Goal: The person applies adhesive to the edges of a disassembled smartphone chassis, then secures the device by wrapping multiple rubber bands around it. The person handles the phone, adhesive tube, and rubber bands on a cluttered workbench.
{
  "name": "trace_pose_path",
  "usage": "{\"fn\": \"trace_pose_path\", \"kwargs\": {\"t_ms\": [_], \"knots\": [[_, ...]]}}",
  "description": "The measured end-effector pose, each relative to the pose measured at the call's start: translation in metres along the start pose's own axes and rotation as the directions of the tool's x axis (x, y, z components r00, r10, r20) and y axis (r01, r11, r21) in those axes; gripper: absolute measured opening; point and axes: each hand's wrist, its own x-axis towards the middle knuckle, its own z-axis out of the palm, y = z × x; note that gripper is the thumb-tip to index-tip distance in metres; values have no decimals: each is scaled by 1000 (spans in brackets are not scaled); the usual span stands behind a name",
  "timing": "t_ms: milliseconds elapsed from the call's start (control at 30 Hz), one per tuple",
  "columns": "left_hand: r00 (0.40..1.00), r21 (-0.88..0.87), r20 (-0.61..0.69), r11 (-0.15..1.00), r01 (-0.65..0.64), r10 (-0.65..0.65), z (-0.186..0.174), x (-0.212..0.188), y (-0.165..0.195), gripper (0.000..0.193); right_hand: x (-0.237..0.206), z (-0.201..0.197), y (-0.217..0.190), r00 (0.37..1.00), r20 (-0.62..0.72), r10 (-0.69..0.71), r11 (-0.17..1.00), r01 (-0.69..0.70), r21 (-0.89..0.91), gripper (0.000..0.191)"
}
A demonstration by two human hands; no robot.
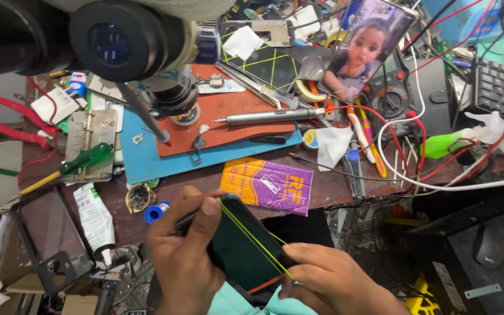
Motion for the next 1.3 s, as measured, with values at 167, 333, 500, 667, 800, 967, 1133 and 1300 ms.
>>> {"fn": "trace_pose_path", "kwargs": {"t_ms": [167, 333, 500, 667, 800, 967, 1133, 1300], "knots": [[997, -56, -42, 997, 59, -61, 8, -2, 0, 10, -19, 24, 16, 948, -306, -87, 994, 102, 33, 23], [990, -87, -82, 991, 104, -111, 12, 2, 3, 10, -27, 30, 18, 910, -400, -106, 994, 103, -29, 22], [992, -105, -13, 987, 122, -124, 12, 4, 1, 13, -30, 35, 21, 898, -436, -52, 999, 52, -13, 26], [931, -150, -283, 969, 196, -233, 4, 14, -11, 14, -38, 44, 27, 807, -586, -69, 993, 114, 40, 36], [919, -131, -361, 985, 115, -156, -1, 16, -21, 22, -42, 47, 33, 765, -600, 235, 892, 76, 446, 63], [933, -145, -305, 977, 155, -193, -1, 5, -33, 22, -45, 46, 48, 613, -190, 767, 426, -266, 865, 49], [987, 396, -46, 904, 158, -152, -30, 2, -28, 27, -58, 22, 62, 539, -326, 776, 564, -362, 742, 39], [997, 704, 72, 706, -74, 33, -49, 2, -37, 22, -56, 10, 69, 650, -41, 759, 562, -622, 545, 42]]}}
